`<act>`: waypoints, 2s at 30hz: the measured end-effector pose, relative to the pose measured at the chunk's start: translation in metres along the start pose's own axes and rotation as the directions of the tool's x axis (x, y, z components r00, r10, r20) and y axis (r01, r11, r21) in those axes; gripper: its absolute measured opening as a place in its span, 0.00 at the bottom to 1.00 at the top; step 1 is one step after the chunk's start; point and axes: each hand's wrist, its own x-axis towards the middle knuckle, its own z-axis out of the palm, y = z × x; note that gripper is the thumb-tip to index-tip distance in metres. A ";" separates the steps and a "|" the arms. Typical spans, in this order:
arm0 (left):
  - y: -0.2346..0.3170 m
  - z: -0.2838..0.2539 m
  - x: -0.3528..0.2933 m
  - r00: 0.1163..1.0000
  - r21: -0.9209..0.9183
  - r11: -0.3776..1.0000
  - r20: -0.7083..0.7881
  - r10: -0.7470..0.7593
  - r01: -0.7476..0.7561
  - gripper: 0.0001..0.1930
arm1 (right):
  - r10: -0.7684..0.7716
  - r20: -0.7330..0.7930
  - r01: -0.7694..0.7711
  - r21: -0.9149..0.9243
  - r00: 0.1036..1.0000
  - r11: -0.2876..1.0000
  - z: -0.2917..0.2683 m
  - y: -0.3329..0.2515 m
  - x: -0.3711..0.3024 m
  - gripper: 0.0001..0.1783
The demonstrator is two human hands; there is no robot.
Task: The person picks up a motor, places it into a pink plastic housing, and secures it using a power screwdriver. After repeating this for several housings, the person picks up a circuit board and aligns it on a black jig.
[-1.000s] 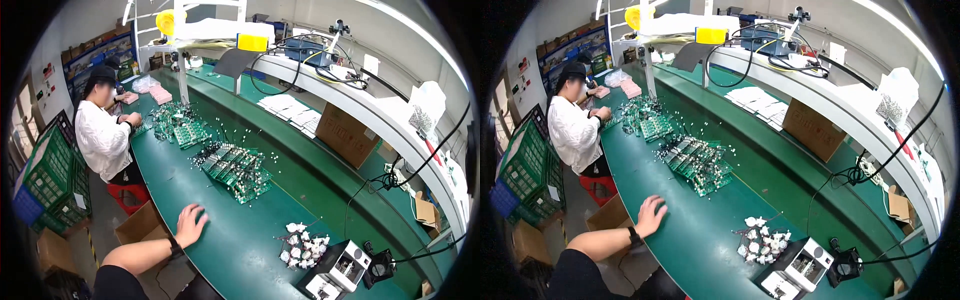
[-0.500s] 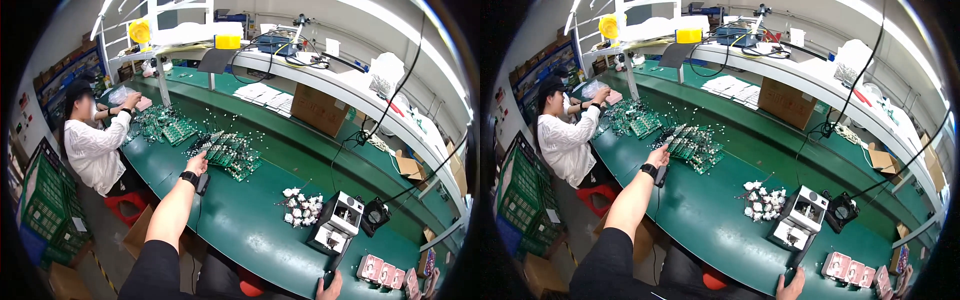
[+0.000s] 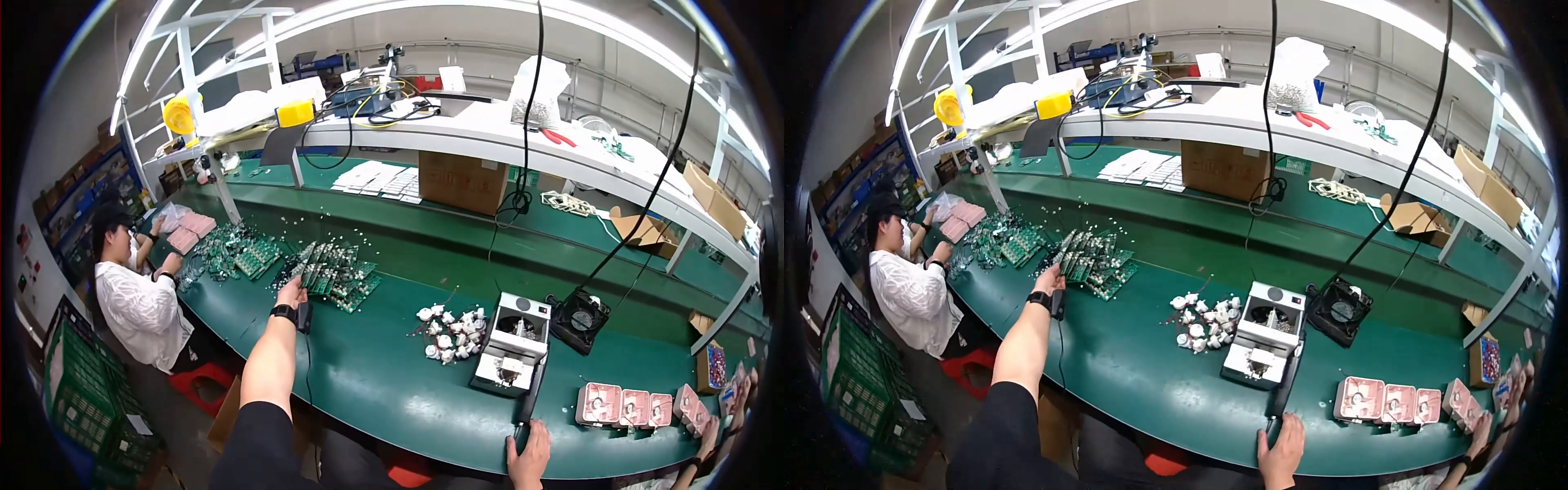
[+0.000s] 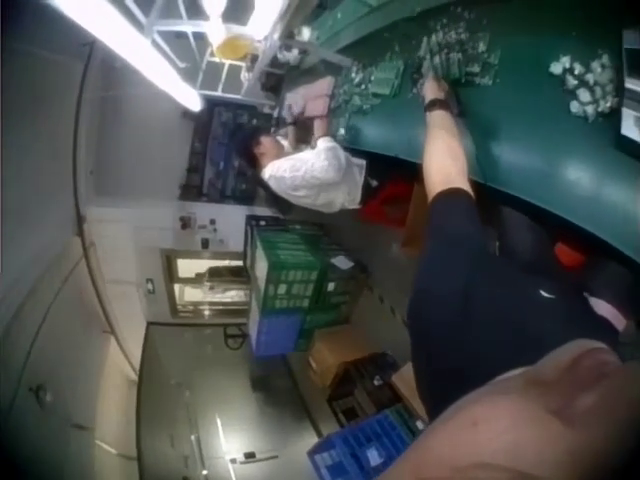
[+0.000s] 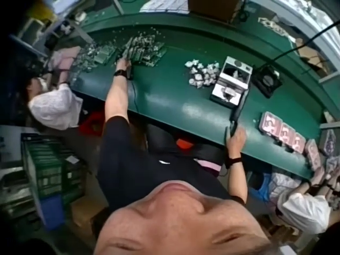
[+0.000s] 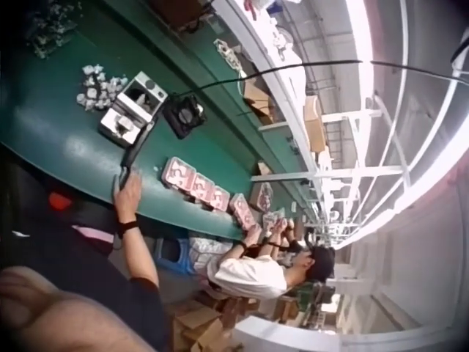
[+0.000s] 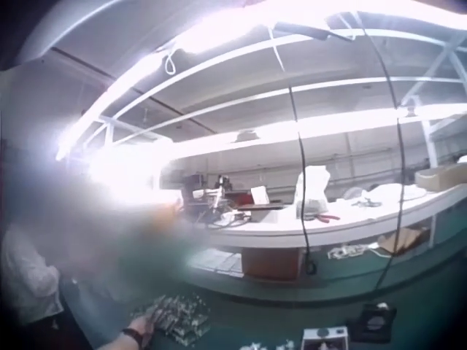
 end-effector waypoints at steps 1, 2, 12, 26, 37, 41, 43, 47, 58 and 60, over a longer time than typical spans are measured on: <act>-0.025 0.038 -0.012 0.998 0.016 0.999 -0.047 -0.039 0.040 0.12 | 0.038 0.003 -0.038 -0.038 0.999 0.999 -0.005 0.009 -0.004 0.38; -0.033 0.060 -0.032 0.992 0.036 0.998 -0.115 -0.051 0.055 0.12 | 0.060 0.007 -0.060 -0.046 0.998 0.997 -0.009 0.013 -0.006 0.39; -0.092 0.011 -0.311 0.887 0.657 0.605 0.253 0.386 -0.451 0.12 | -0.014 -0.072 0.011 -0.041 0.997 0.999 -0.028 -0.004 0.001 0.31; -0.231 -0.114 -0.489 0.999 0.930 0.367 -0.002 -0.033 0.014 0.28 | -0.047 -0.132 0.031 -0.118 0.990 0.992 -0.009 0.014 -0.020 0.27; -0.202 -0.124 -0.484 0.997 0.862 0.505 -0.014 -0.073 0.049 0.27 | -0.056 -0.148 0.062 0.038 0.987 0.997 -0.083 -0.066 0.038 0.18; -0.118 -0.053 -0.439 0.893 0.792 0.438 0.289 0.344 -0.425 0.19 | -0.518 -0.259 0.512 -0.097 0.815 0.854 -0.146 -0.121 0.138 0.19; -0.101 -0.029 -0.398 0.706 0.784 0.142 0.443 0.552 -0.604 0.17 | -0.620 -0.311 0.629 -0.085 0.720 0.773 -0.163 -0.163 0.194 0.17; -0.091 0.007 -0.317 0.611 0.732 0.027 0.548 0.572 -0.681 0.25 | -0.644 -0.393 0.649 -0.142 0.656 0.747 -0.157 -0.214 0.272 0.13; -0.114 0.010 -0.261 0.706 0.838 0.021 0.446 0.550 -0.546 0.30 | -0.675 -0.655 0.476 -0.499 0.341 0.724 -0.299 -0.282 0.418 0.11; -0.111 0.004 -0.267 0.719 0.858 0.039 0.403 0.566 -0.511 0.30 | -0.614 -0.736 0.493 -0.437 0.284 0.752 -0.316 -0.309 0.459 0.12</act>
